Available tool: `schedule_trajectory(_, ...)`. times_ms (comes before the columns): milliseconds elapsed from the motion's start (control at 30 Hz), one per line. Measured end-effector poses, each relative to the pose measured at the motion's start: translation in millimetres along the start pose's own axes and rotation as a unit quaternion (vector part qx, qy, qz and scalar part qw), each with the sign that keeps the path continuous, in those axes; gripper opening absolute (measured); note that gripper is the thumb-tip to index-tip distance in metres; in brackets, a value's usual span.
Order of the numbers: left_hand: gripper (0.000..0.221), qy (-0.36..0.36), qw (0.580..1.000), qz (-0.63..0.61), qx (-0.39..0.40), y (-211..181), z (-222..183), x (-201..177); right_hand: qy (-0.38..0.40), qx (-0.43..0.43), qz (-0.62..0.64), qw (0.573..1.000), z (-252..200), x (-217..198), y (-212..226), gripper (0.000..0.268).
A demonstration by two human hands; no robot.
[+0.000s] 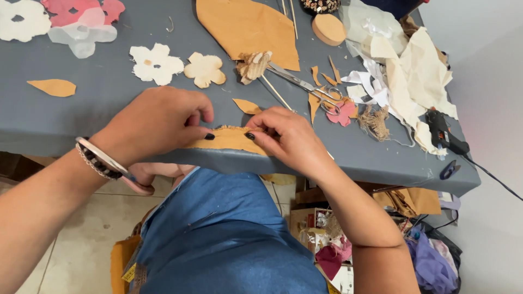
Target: Assembling a decorative flower by gluing fabric petals onto a wooden stick using a hot glue gun.
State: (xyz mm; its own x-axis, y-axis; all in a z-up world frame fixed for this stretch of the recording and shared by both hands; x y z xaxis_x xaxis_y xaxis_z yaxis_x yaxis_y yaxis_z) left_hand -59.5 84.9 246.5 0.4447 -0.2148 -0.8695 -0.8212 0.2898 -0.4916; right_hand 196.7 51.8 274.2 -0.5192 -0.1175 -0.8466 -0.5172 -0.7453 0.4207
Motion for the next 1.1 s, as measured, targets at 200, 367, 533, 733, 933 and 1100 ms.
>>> schedule_trajectory(200,0.014,0.033,0.999,0.020,0.011,5.1,6.4,-9.2,-0.012,-0.014,-0.015,1.000,-6.3,-0.1,-4.7,0.007)
schedule_trajectory(367,0.024,-0.040,0.994,0.024,0.099,5.9,-15.7,-10.1,-0.013,-0.082,-0.066,0.994,-14.0,-0.2,-3.9,0.016)
schedule_trajectory(533,0.019,-0.075,0.969,0.057,0.230,7.0,-40.7,0.6,0.002,-0.092,-0.143,0.985,-26.3,2.9,-3.1,0.025)
schedule_trajectory(733,0.028,-0.118,0.937,0.162,0.287,-0.4,-49.9,-1.1,-0.003,-0.185,-0.234,0.955,-30.3,-1.7,-0.2,0.024)
schedule_trajectory(933,0.039,-0.252,0.863,0.301,0.318,-0.3,-56.6,0.0,0.044,-0.237,-0.335,0.911,-36.4,-8.3,5.5,0.031)
schedule_trajectory(1100,0.049,-0.222,0.835,0.381,0.329,3.4,-58.1,4.6,0.093,-0.241,-0.372,0.892,-43.7,-12.3,5.4,0.037)
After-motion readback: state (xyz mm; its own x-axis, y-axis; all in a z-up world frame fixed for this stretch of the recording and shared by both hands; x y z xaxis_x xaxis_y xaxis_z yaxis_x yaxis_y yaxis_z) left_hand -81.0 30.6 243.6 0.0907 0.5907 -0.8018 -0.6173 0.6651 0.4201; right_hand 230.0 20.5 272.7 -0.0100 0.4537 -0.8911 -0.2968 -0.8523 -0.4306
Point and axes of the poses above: each hand's wrist, its own z-axis towards the middle knuckle, its own x-axis out of the palm, y = z × x, the point moved 1 cm from there along z, towards the middle knuckle, and after that the axes turned 10 degrees about -x, right-handed, at the moved point
